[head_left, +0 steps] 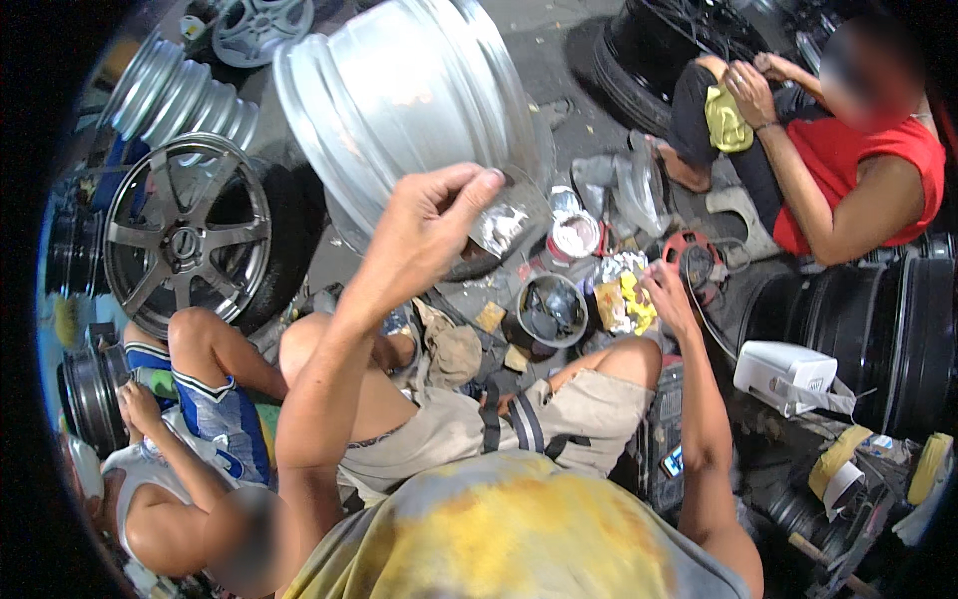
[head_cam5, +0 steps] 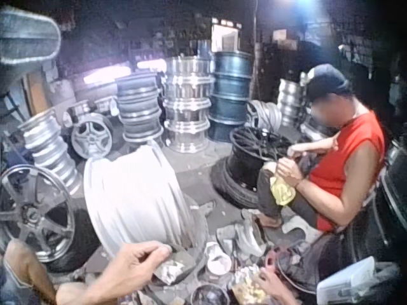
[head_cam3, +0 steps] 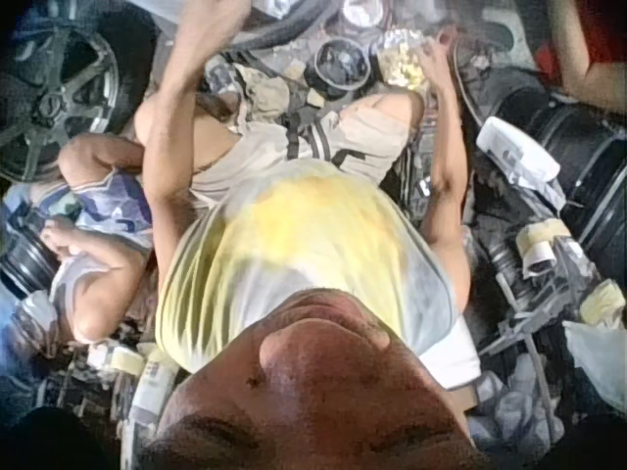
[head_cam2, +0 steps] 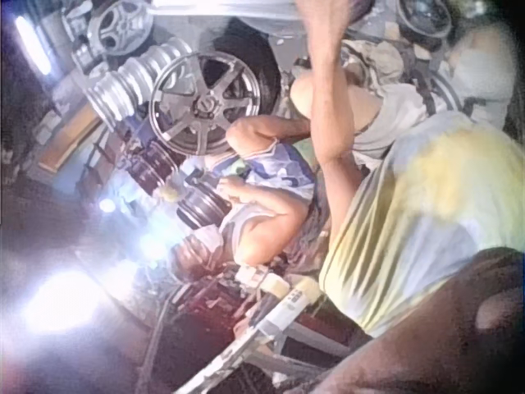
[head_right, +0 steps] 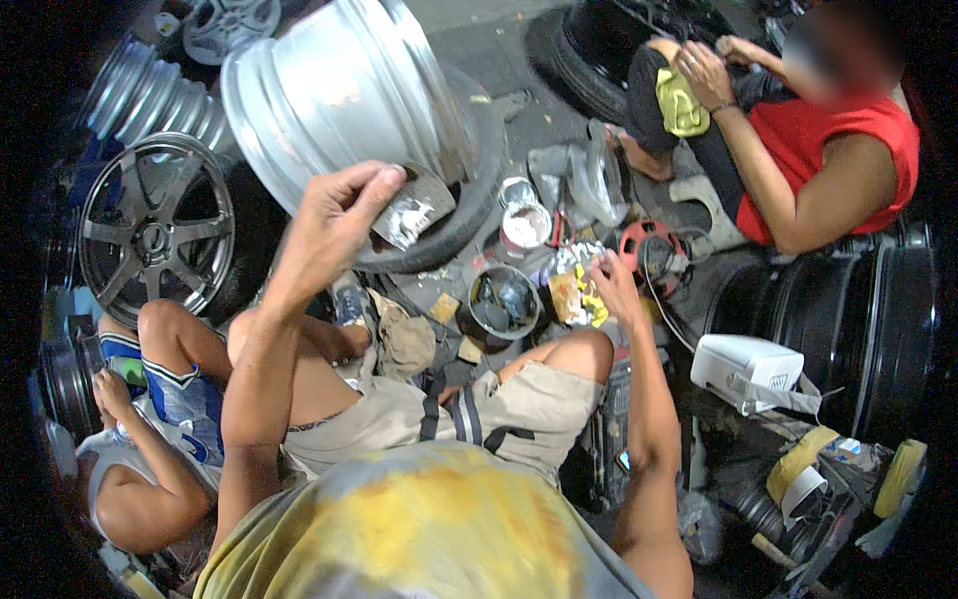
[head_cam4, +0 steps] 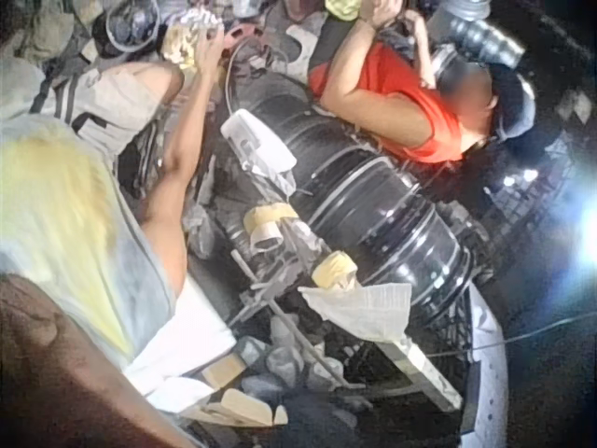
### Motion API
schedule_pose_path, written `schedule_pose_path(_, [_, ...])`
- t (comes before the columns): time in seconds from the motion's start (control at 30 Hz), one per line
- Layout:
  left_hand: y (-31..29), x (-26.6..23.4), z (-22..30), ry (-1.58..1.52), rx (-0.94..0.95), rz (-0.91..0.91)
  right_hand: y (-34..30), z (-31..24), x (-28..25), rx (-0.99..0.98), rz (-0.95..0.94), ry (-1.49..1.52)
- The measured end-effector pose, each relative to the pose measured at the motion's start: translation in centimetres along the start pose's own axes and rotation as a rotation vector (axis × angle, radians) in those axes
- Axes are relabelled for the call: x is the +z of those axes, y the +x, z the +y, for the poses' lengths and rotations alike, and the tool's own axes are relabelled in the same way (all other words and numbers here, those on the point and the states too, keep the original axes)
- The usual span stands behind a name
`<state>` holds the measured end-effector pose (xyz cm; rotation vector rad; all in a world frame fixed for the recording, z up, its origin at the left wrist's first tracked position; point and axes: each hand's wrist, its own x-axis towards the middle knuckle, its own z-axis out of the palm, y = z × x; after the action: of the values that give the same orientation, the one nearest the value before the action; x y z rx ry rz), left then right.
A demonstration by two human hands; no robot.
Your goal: The person applies a filler paste to a silver wheel rim using a putty knife, smoothing it over the surface. They then use a sanding block to smooth the rim's surface. The person also adjusts their head-mounted camera strap.
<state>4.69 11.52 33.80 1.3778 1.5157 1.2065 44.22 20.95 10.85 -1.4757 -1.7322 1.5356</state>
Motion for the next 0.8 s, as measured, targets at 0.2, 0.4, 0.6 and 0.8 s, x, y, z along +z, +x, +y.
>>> schedule_pose_path(0.2, [0.8, 0.6, 0.3, -0.051, 0.016, 0.042, -8.2, -20.0, 4.6, -0.440, 0.204, -0.083])
schedule_pose_path(0.4, [0.9, 1.6, 1.2, 0.057, 0.192, 0.118, -10.2, -27.9, 8.0, -0.923, 0.404, -0.299])
schedule_pose_path(0.6, [-0.1, 1.4, 2.5, 0.083, 0.417, 0.191, -11.4, -29.1, 10.3, -0.914, 0.304, -0.314])
schedule_pose_path(0.8, [-0.7, 0.9, 3.1, 0.075, 0.443, 0.221, -11.5, -30.9, 10.5, -0.896, 0.358, -0.318])
